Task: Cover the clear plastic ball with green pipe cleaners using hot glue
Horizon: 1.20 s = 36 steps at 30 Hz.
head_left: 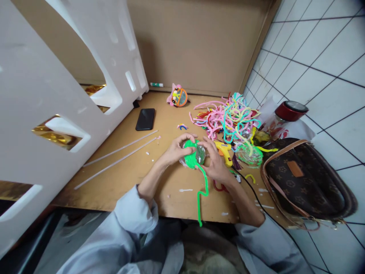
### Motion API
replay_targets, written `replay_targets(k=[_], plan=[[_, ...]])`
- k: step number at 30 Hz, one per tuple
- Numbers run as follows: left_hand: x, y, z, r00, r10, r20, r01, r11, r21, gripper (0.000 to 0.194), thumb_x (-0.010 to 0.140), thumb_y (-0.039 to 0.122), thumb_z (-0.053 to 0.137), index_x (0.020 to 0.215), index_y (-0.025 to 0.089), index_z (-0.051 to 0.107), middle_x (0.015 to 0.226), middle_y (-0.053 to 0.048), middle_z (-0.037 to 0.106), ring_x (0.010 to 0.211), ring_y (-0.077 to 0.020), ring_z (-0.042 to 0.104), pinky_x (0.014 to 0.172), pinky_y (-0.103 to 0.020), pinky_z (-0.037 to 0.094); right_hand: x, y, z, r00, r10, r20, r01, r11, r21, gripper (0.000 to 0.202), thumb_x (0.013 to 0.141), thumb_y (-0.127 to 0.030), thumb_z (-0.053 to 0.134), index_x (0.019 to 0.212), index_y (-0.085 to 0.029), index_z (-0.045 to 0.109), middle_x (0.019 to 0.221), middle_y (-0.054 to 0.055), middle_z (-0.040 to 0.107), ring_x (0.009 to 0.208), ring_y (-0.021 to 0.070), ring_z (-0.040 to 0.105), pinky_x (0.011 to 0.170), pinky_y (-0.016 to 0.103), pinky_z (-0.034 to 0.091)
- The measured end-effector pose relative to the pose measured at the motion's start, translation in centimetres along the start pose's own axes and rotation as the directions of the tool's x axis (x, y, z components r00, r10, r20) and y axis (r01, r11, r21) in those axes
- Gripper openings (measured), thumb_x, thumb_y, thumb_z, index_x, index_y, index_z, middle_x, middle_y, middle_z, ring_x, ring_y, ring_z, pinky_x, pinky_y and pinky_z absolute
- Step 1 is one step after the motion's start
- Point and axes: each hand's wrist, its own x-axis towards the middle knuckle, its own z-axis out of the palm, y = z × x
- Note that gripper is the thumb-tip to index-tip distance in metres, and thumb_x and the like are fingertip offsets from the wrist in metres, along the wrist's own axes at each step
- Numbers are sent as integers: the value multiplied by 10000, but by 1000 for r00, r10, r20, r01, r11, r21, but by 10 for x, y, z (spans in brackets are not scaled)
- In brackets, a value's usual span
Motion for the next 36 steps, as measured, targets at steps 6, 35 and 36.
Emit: replay_targets(k=[6,35,36], plan=[[0,2,0,1000,23,4,-23,999,22,207,681,287,760,835,172,683,1200,-91,661,1176,-256,590,1011,-371,440,1,2,0,1000,16,15,-16,1000,5,623,796,-426,706,1349,-254,473,1511,164,391,1497,320,276,1165,559,344],[-12,6,5,969,187,160,-246,748,617,891,586,606,861,1303,202,521,1388,-184,480,1338,-362,471,1138,-507,390,6,12,2,963,268,7,-246,872,423,617,737,-416,752,1250,-221,469,1327,132,574,1205,256,610,1019,446,522],[-12,4,6,968,197,154,-250,746,618,884,587,584,869,1300,198,515,1380,-181,483,1335,-359,471,1134,-502,397,6,11,2,964,266,13,-245,868,433,597,758,-425,736,1252,-222,470,1324,130,581,1196,250,618,1020,442,523]])
